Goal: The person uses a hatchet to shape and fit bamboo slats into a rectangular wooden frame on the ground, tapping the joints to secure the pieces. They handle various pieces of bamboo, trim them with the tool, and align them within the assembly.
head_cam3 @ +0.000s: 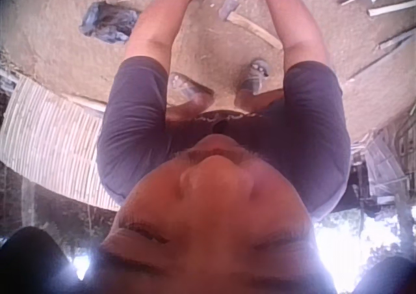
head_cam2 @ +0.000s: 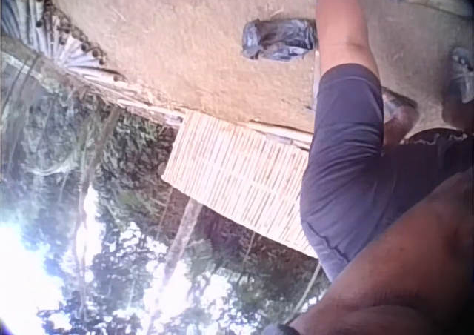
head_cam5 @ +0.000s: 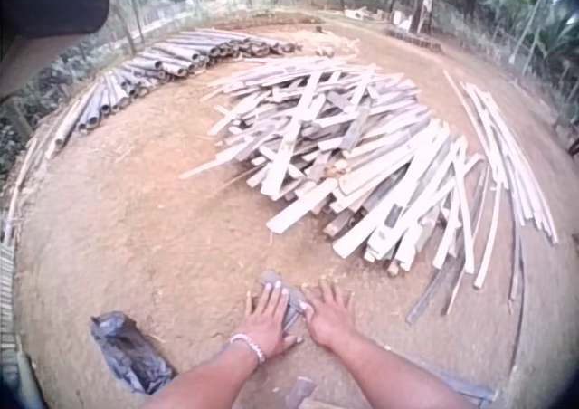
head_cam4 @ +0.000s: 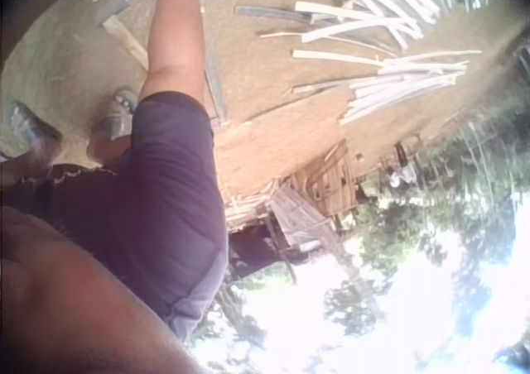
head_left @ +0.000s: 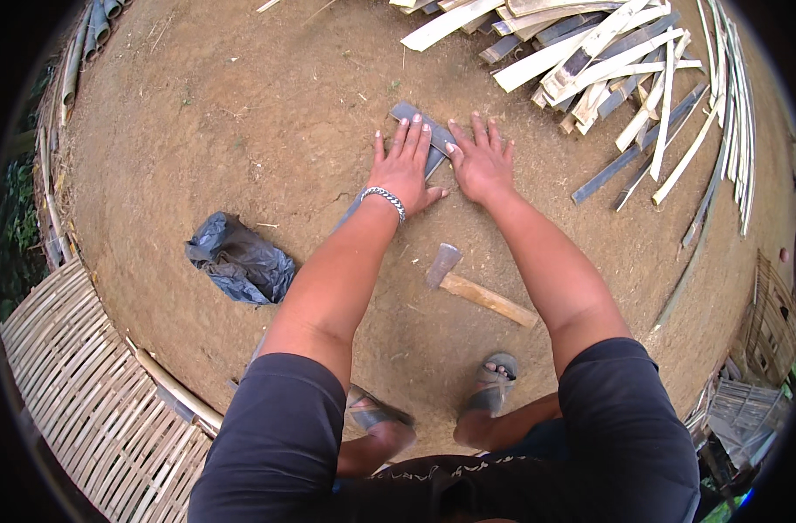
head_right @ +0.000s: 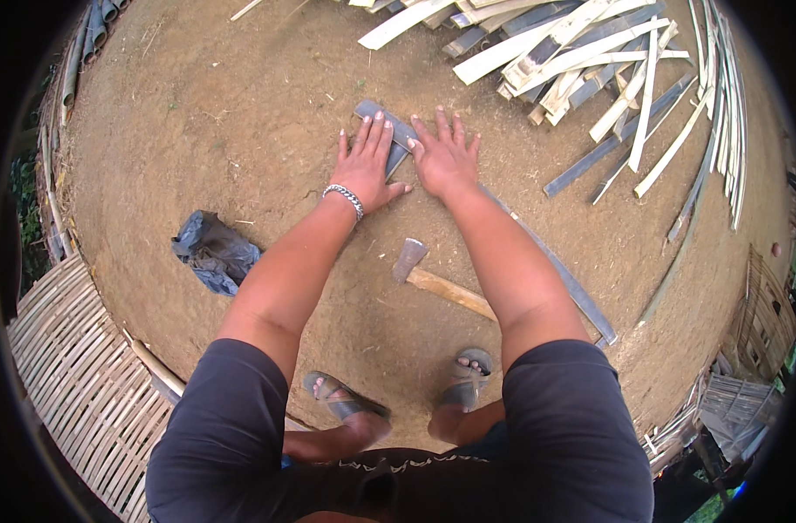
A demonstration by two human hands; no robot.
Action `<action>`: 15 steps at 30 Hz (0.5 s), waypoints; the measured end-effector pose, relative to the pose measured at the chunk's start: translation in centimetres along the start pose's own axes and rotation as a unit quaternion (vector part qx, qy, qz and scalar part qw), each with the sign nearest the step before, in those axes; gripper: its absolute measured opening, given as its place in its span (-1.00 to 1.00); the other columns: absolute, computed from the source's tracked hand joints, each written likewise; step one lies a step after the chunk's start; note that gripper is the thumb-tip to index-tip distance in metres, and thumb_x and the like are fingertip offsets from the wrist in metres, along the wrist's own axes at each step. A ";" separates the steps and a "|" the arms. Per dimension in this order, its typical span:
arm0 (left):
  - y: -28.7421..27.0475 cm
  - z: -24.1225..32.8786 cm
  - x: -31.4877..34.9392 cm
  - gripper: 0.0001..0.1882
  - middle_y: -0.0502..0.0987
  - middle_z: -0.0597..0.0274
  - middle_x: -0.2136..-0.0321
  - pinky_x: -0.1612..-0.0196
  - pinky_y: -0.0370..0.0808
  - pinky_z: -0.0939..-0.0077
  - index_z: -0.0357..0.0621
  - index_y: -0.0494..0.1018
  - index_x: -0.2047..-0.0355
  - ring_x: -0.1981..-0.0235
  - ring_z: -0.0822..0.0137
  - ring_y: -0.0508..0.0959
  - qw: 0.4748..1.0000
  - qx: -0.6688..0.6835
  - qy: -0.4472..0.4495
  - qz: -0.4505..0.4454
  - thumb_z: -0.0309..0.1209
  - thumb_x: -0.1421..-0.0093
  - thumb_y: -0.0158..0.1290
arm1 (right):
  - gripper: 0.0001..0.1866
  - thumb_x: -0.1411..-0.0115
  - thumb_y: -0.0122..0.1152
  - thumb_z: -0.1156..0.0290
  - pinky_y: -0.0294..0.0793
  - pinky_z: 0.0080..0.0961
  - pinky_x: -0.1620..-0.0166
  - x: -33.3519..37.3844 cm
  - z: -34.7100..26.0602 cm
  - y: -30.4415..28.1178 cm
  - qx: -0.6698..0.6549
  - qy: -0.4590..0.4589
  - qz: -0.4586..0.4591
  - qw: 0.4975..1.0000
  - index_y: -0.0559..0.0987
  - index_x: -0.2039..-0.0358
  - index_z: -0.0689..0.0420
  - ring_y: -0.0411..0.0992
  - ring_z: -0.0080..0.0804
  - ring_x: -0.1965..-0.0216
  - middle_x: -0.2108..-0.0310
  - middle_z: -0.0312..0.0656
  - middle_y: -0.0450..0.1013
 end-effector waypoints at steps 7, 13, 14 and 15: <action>-1.5 0.4 -0.2 0.30 -0.29 0.10 -0.56 -0.51 -0.15 -0.17 -0.14 -0.21 -0.53 -0.56 0.12 -0.21 0.998 -0.013 -0.030 -0.058 0.22 -0.04 0.29 | -0.42 -0.50 -0.32 -0.07 -0.37 0.25 -0.49 -0.1 -0.5 -1.0 -0.014 0.005 -0.029 0.999 0.08 -0.50 -0.45 -0.34 -0.10 -0.58 -0.59 -0.29 -0.27; -2.4 0.8 2.9 0.23 -0.26 0.09 -0.56 -0.50 -0.16 -0.18 -0.13 -0.18 -0.52 -0.56 0.12 -0.19 0.986 0.065 -0.083 -0.133 0.19 -0.09 0.26 | -0.43 -0.51 -0.31 -0.05 -0.39 0.29 -0.49 0.0 -0.4 -1.0 -0.024 -0.003 -0.020 1.000 0.08 -0.50 -0.44 -0.35 -0.09 -0.58 -0.59 -0.28 -0.27; -2.2 0.5 5.0 0.22 -0.25 0.10 -0.56 -0.50 -0.17 -0.18 -0.13 -0.18 -0.52 -0.56 0.13 -0.19 0.984 0.054 -0.097 -0.142 0.18 -0.10 0.25 | -0.43 -0.51 -0.30 -0.05 -0.39 0.29 -0.49 0.0 -0.5 -0.8 -0.027 -0.006 -0.013 1.000 0.08 -0.50 -0.44 -0.35 -0.10 -0.58 -0.59 -0.28 -0.27; -1.5 0.0 7.2 0.21 -0.24 0.10 -0.55 -0.50 -0.16 -0.19 -0.13 -0.17 -0.52 -0.56 0.13 -0.19 0.983 0.057 -0.113 -0.130 0.19 -0.11 0.24 | -0.43 -0.51 -0.30 -0.05 -0.39 0.29 -0.49 0.0 -0.4 -0.6 -0.030 -0.007 -0.005 1.000 0.08 -0.50 -0.44 -0.35 -0.10 -0.58 -0.59 -0.28 -0.27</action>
Point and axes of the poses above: each hand's wrist, its own x-axis away from the middle knuckle, its own y-axis out of the palm, z = x × y, the point moved 4 cm from there along -x, towards the middle knuckle
